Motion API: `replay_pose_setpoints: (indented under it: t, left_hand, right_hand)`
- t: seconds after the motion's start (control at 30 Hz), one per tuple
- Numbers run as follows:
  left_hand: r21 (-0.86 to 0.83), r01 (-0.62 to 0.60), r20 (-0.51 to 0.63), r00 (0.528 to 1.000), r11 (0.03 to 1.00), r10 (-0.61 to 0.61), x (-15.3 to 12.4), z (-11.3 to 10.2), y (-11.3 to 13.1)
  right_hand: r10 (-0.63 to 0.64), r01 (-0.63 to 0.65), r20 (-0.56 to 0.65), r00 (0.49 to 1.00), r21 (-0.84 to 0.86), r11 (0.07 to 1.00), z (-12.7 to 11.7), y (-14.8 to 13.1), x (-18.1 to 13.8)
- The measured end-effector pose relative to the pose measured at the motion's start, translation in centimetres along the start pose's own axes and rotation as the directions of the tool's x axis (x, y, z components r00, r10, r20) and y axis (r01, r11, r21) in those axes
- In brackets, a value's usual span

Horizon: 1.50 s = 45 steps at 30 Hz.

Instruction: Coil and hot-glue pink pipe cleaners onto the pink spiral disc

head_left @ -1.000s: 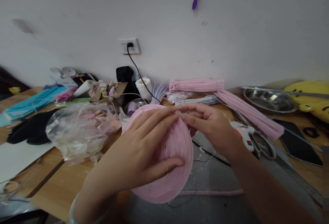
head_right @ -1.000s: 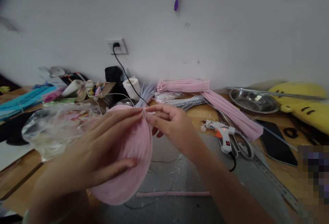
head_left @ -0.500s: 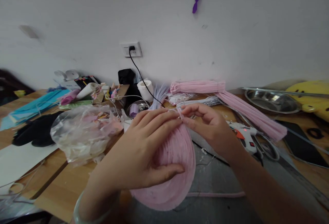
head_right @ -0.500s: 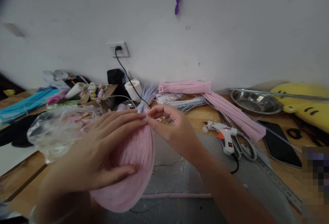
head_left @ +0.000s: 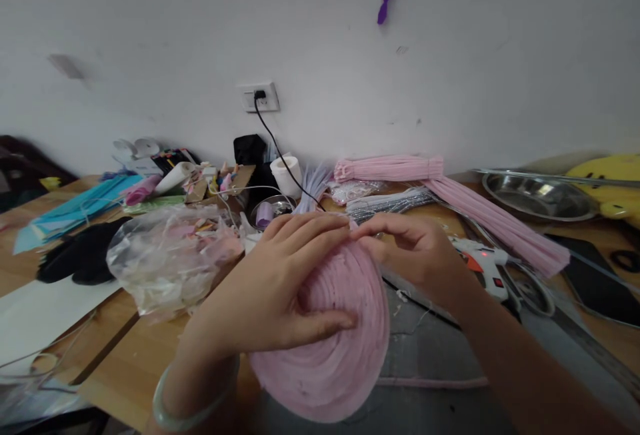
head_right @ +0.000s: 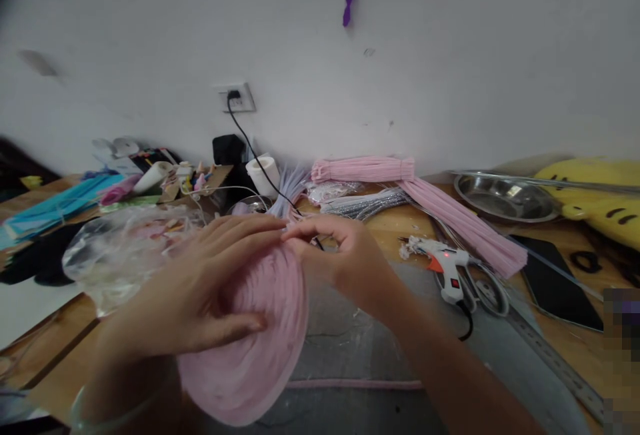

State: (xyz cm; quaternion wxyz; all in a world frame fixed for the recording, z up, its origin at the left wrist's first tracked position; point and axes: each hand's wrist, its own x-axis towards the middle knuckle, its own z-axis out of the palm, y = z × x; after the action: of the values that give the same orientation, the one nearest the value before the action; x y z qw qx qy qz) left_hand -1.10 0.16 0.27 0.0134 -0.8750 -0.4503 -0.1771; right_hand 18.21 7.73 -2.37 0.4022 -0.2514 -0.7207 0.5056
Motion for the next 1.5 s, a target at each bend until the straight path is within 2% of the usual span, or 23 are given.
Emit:
replay_pose_setpoints:
  t: [0.13, 0.23, 0.3, 0.4, 0.47, 0.63, 0.73, 0.8, 0.87, 0.93, 1.03, 1.17, 1.37, 1.5]
  left_hand:
    - [-0.145, 0.032, 0.037, 0.999, 0.989, -0.026, 0.3, -0.7, -0.6]
    - [-0.295, 0.096, 0.064, 0.995, 0.951, -0.080, 1.6, -2.0, -1.6]
    - [-0.360, 0.147, 0.168, 0.982, 0.921, -0.091, 3.0, -3.1, -2.3]
    - [-0.483, 0.217, 0.399, 0.917, 0.848, -0.008, 5.2, -4.2, -2.9]
    - [-0.548, 0.288, 0.469, 0.883, 0.785, 0.004, 6.1, -4.3, -2.9]
    - [-0.669, 0.425, 0.498, 0.865, 0.610, -0.057, 6.6, -2.9, -2.6]
    - [-0.682, 0.503, 0.555, 0.829, 0.531, -0.072, 6.6, -2.5, -2.7]
    - [-0.638, 0.525, 0.607, 0.793, 0.563, -0.050, 6.8, -2.8, -2.7]
    - [-0.560, 0.490, 0.638, 0.770, 0.668, -0.030, 7.1, -3.1, -2.7]
    - [-0.491, 0.422, 0.636, 0.771, 0.762, -0.018, 7.3, -3.4, -2.5]
    - [-0.454, 0.374, 0.628, 0.778, 0.809, -0.008, 7.6, -3.5, -2.3]
    - [-0.461, 0.401, 0.662, 0.750, 0.792, 0.006, 7.6, -3.2, -2.4]
    - [-0.572, 0.515, 0.653, 0.757, 0.638, -0.026, 7.1, -2.4, -2.5]
    - [-0.586, 0.557, 0.670, 0.742, 0.588, -0.034, 6.9, -1.9, -2.5]
  right_hand:
    - [0.011, -0.008, 0.043, 0.999, -0.067, 0.998, -0.2, -0.4, -0.1]
    - [-0.009, 0.012, 0.049, 0.999, -0.060, 0.998, -0.1, -0.7, -0.4]
    - [-0.020, 0.021, 0.036, 0.999, -0.044, 0.999, -0.1, -0.9, -0.6]
    - [-0.030, 0.031, 0.031, 0.999, -0.037, 0.999, -0.2, -1.0, -0.7]
    - [-0.035, 0.037, 0.038, 0.999, -0.051, 0.998, -0.4, -1.0, -0.8]
    - [-0.025, 0.028, 0.062, 0.998, -0.056, 0.998, -0.8, -0.8, -0.9]
    - [-0.012, 0.014, 0.078, 0.997, -0.019, 1.000, -0.8, -0.9, -1.0]
    - [0.006, -0.005, 0.089, 0.996, -0.014, 1.000, -0.7, -1.1, -1.0]
    - [0.023, -0.021, 0.088, 0.996, -0.021, 1.000, -0.6, -1.2, -0.9]
    - [0.031, -0.029, 0.081, 0.996, -0.027, 0.999, -0.5, -1.3, -0.8]
    - [0.031, -0.029, 0.069, 0.997, -0.020, 0.999, -0.5, -1.2, -0.7]
    - [0.054, -0.053, 0.064, 0.996, -0.021, 0.998, -0.5, -1.0, -0.6]
    - [0.041, -0.045, 0.061, 0.997, 0.067, 0.997, -0.7, -0.5, -0.6]
    - [0.071, -0.075, 0.058, 0.996, 0.069, 0.995, -0.6, -0.5, -0.7]
